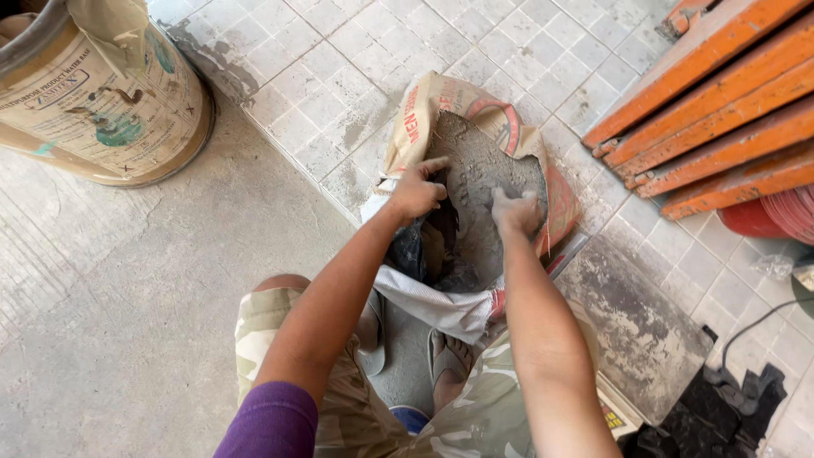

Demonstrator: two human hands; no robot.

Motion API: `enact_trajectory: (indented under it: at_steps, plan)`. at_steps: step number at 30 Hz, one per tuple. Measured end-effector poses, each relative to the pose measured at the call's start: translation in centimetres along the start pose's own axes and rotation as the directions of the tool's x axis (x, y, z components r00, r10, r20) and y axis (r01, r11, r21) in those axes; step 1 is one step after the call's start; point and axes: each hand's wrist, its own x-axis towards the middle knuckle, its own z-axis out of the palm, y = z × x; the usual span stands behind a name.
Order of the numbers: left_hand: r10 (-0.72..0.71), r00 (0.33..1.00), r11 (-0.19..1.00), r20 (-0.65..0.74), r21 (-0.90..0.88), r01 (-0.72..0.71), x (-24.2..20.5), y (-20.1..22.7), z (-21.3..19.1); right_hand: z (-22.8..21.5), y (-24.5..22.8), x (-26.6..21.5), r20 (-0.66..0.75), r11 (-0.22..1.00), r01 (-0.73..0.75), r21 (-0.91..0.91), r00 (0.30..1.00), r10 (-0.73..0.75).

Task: The person scoops gray powder from a large sack into a black plastic bag using a small scoop, then places the bag on a digital scale to check weight. The person ties the bag and sets it aside, repeating the process with a new bag.

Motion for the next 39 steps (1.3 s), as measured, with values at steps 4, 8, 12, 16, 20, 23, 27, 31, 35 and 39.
enact_trajectory:
  at_steps: [4,8,12,16,20,23,27,31,35,39]
  plan:
    - [0.044,0.999,0.999,-0.014,-0.002,-0.044,1.5,-1.5,0.5,-1.5,-3.1,-4.5,-0.044,0.99,0.064,-0.124,0.997,-0.07]
    - [0.028,0.999,1.0,-0.028,-0.005,-0.028,2.2,-2.5,0.3,1.4,-3.9,-4.0,-0.081,0.991,0.055,-0.121,0.995,-0.065]
    - [0.018,1.0,1.0,-0.009,0.02,-0.018,3.9,-3.6,0.1,3.8,-5.3,-3.1,0.044,0.998,0.0,-0.055,0.999,0.002]
    - [0.046,0.998,0.998,0.035,-0.048,-0.044,3.8,-3.8,-0.1,4.7,-6.3,-3.8,0.035,0.997,0.073,0.025,0.997,-0.074]
    - [0.051,0.998,0.998,0.045,-0.041,-0.049,3.9,-3.3,-0.2,9.8,-5.7,-0.6,-0.015,0.992,0.107,0.059,0.994,-0.107]
    - [0.051,0.997,0.998,0.053,-0.033,-0.05,3.5,-2.9,-0.3,12.4,-5.3,0.3,-0.048,0.986,0.141,0.09,0.989,-0.137]
    - [0.035,0.998,0.999,0.056,-0.012,-0.034,3.1,-3.0,-0.7,14.3,-5.6,1.2,0.002,0.951,0.148,0.272,0.988,-0.154]
    - [0.017,0.999,1.0,0.051,0.012,-0.018,1.8,-1.7,-1.0,15.1,-5.2,1.8,0.059,0.951,0.064,0.304,0.995,-0.086]
    - [0.001,0.999,1.0,0.032,0.004,-0.002,1.8,-1.7,-1.1,14.0,-4.2,1.6,0.219,0.814,-0.079,0.576,0.974,-0.06]
    - [-0.019,1.0,0.999,0.009,0.028,0.019,2.9,-4.0,-1.4,7.3,-6.0,-3.2,0.346,0.568,-0.202,0.798,0.925,-0.156]
